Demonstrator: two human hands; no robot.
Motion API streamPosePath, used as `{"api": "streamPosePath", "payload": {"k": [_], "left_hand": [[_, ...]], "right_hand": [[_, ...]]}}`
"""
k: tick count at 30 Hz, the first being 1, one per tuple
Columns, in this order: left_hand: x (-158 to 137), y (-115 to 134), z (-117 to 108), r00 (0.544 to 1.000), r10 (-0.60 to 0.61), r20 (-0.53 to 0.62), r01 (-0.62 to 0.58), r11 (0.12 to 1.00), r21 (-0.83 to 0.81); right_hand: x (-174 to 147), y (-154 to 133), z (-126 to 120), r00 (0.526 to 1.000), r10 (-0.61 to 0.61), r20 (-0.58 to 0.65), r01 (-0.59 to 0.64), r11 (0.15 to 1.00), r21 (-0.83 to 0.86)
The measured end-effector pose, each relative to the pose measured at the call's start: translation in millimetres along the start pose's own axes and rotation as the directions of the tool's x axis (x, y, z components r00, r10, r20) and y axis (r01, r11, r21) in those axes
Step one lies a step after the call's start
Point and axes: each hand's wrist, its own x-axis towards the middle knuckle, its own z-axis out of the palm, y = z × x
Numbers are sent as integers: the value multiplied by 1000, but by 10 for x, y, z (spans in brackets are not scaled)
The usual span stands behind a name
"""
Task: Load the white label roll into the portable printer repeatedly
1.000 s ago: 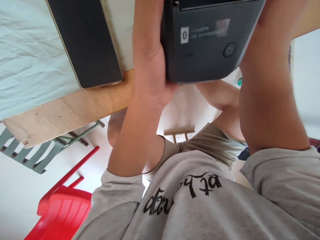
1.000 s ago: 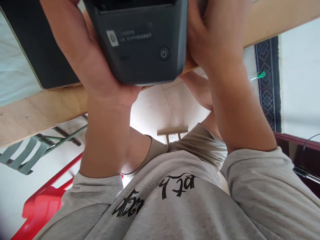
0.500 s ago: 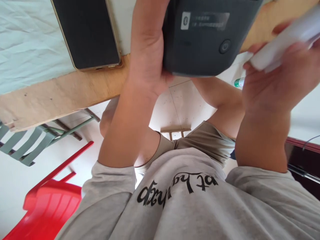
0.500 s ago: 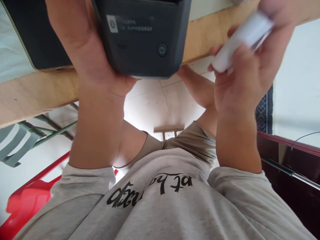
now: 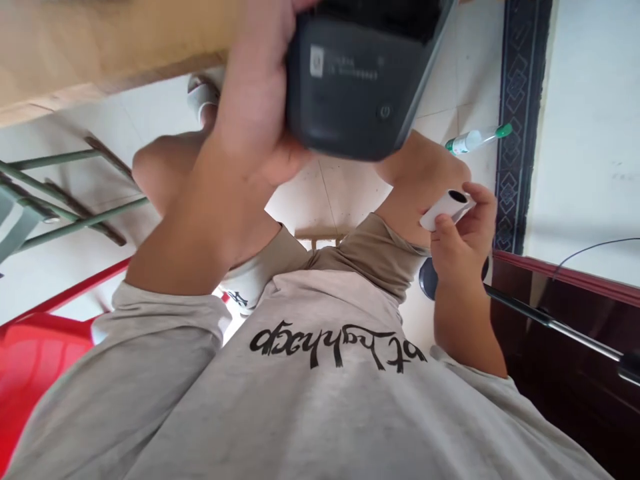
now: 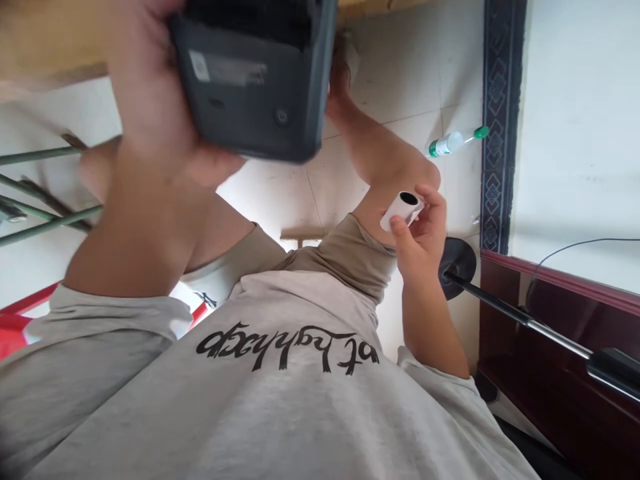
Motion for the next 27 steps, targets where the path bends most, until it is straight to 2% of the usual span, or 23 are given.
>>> {"api": "streamPosePath", "payload": {"k": [1, 2, 3, 5, 7, 12, 15, 20, 24, 27], "left_hand": [[-48, -154, -62, 994, 67, 91, -66, 998, -15], [-89, -317, -135, 964, 160, 212, -157, 987, -30], [-120, -482, -214, 951, 186, 248, -185, 982, -29], [-144, -797, -378, 958, 181, 223, -178, 983, -34], [-116, -1061, -524, 958, 141, 249, -136, 990, -36], [44, -1499, -702, 973, 102, 205, -94, 994, -49], [89, -1670, -701, 980, 92, 178, -84, 995, -51], [112, -1809, -699, 976, 103, 192, -101, 995, -18], [141, -1837, -738, 973, 110, 201, -115, 993, 15], [168, -1849, -768, 977, 108, 183, -108, 994, -11]], "right_hand": [[-58, 33, -16, 1000, 0, 11, 1, 1000, -8], [-104, 63, -28, 1000, -2, 20, 2, 1000, -14], [-138, 87, -36, 1000, -6, 27, 6, 1000, -21], [-166, 106, -45, 999, -22, 31, 23, 999, -36], [-144, 73, -37, 998, -50, 29, 52, 997, -57], [2, -172, 135, 982, -181, 54, 187, 972, -145], [69, -238, 339, 960, -252, 127, 276, 932, -237], [160, -51, 633, 940, -286, 183, 338, 849, -407], [203, 30, 707, 913, -335, 231, 405, 800, -443], [211, -13, 701, 890, -409, 204, 456, 780, -428]]}}
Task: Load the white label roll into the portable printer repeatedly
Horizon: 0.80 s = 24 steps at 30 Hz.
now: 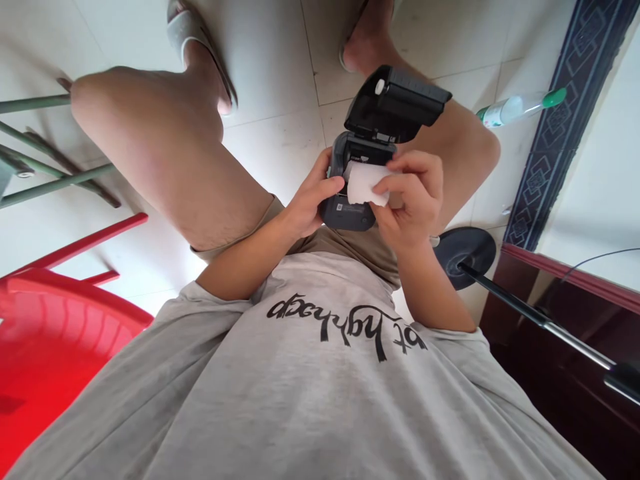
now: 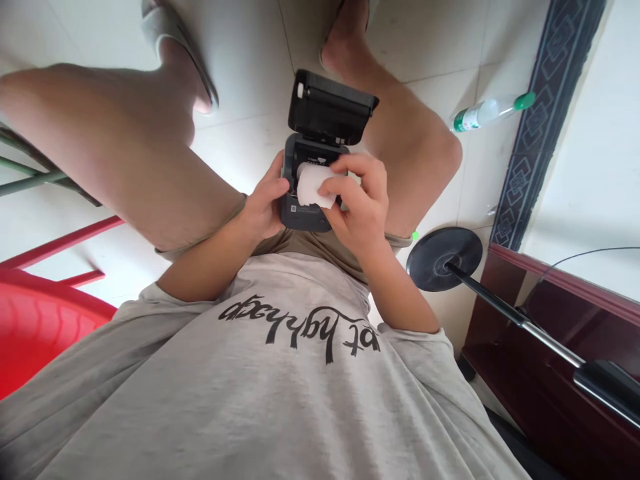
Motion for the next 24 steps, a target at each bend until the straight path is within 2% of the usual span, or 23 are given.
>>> {"api": "streamPosePath", "payload": {"k": [3, 7, 11, 17, 21, 24], "left_hand": [[10, 3, -21, 1000, 9, -18, -9, 1000, -25], [-7, 23, -33, 999, 28, -26, -28, 1000, 0], [-28, 28, -53, 999, 35, -24, -33, 997, 77], [0, -14, -126, 1000, -5, 1, 5, 993, 118], [19, -53, -116, 1000, 2, 8, -3, 994, 112], [18, -64, -71, 1000, -9, 8, 9, 999, 44]], "right_hand": [[15, -11, -12, 999, -31, -17, 31, 1000, -5], [28, 13, -3, 1000, -16, 25, 17, 1000, -22], [56, -15, -68, 990, 84, 117, -75, 994, -78], [161, -152, -132, 931, 248, 268, -229, 968, -100], [236, -234, -182, 913, 305, 270, -309, 951, -29], [201, -225, -306, 908, 347, 234, -372, 925, 70]]}}
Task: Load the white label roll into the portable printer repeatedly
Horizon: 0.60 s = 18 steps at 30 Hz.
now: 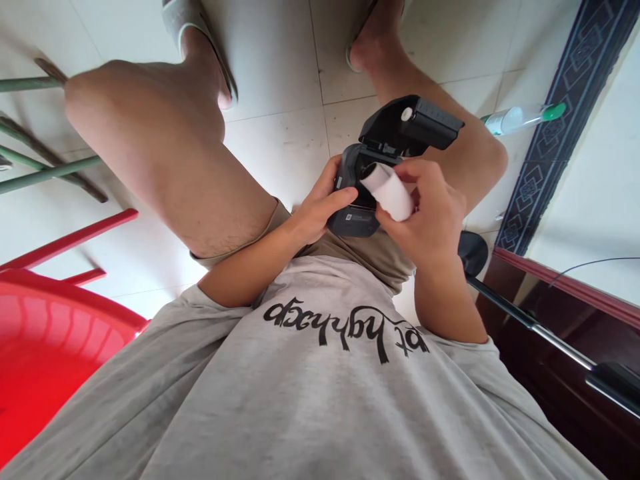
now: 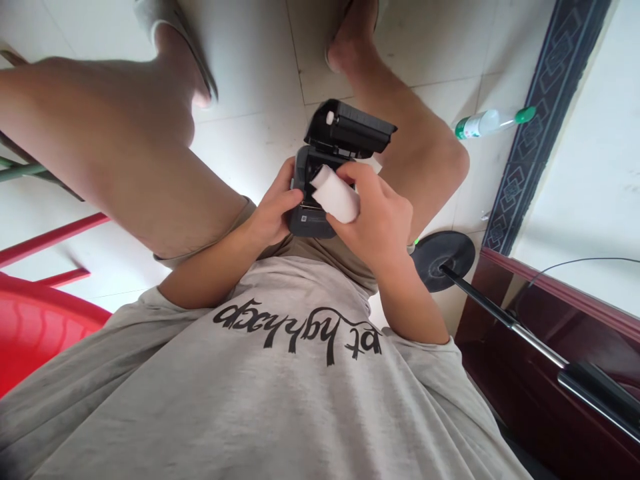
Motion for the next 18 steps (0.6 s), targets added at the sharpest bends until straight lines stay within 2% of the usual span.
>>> {"api": "streamPosePath", "payload": {"k": [3, 6, 9, 13, 18], "left_hand": [[-8, 11, 37, 999, -40, -9, 40, 998, -54], [-18, 33, 55, 998, -61, -25, 59, 997, -55], [-30, 58, 67, 997, -66, -28, 64, 996, -57], [-39, 78, 82, 996, -67, -50, 65, 997, -52], [-39, 66, 68, 997, -60, -54, 59, 998, -29]], "right_hand": [[-115, 144, -73, 999, 40, 8, -41, 984, 175], [-223, 343, -37, 996, 57, 68, -77, 939, 336], [-290, 451, 27, 993, 56, 101, -93, 908, 409], [-309, 405, 21, 999, 28, 34, -39, 934, 356], [-250, 333, 11, 996, -69, -64, 76, 991, 113]]}}
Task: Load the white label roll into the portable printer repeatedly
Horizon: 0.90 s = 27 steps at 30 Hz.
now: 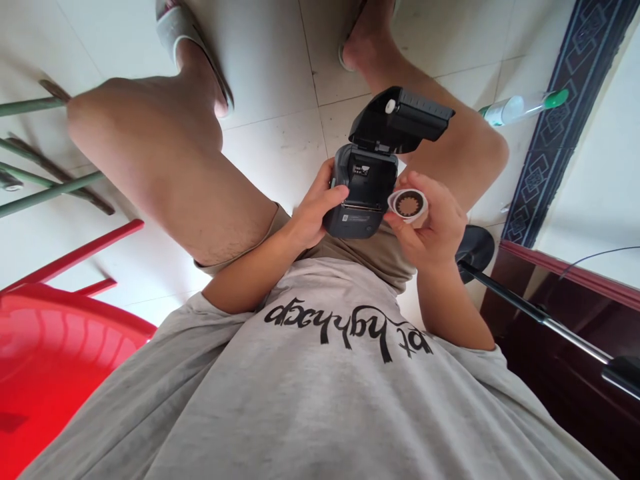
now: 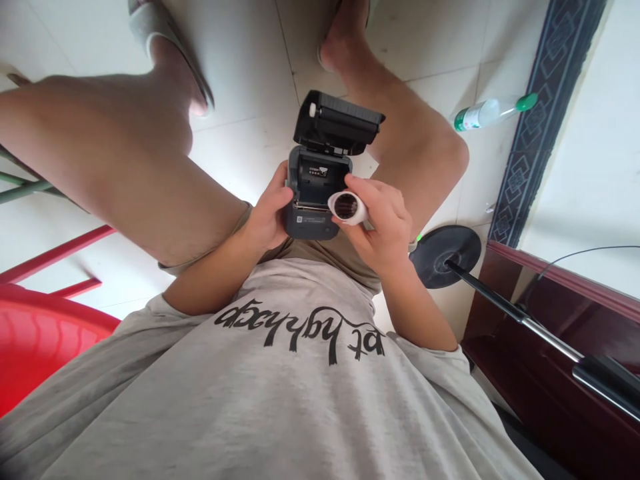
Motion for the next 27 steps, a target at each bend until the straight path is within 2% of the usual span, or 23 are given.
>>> {"api": "streamPosePath", "payload": {"k": [8, 15, 18, 21, 23, 25, 27], "left_hand": [[-9, -47, -43, 999, 9, 34, -9, 1000, 5], [-12, -25, -47, 999, 19, 35, -21, 998, 56], [-15, -13, -58, 999, 32, 35, -34, 997, 62], [-1, -29, -96, 997, 53, 48, -57, 995, 82], [13, -51, -130, 997, 53, 62, -60, 992, 107], [24, -74, -161, 995, 42, 93, -55, 989, 139], [31, -92, -186, 992, 36, 125, -56, 985, 165]], "right_hand": [[169, 79, 265, 997, -76, -23, 68, 966, -250], [145, -22, 250, 981, -194, 9, 185, 922, -340], [70, -116, 226, 965, -260, 19, 252, 910, -329], [38, -166, 175, 939, -342, 25, 338, 911, -234], [80, -162, 129, 948, -316, -45, 305, 938, -165], [172, -125, 96, 972, -202, -120, 193, 977, -85], [284, -57, 95, 990, -79, -117, 82, 996, 22]]}}
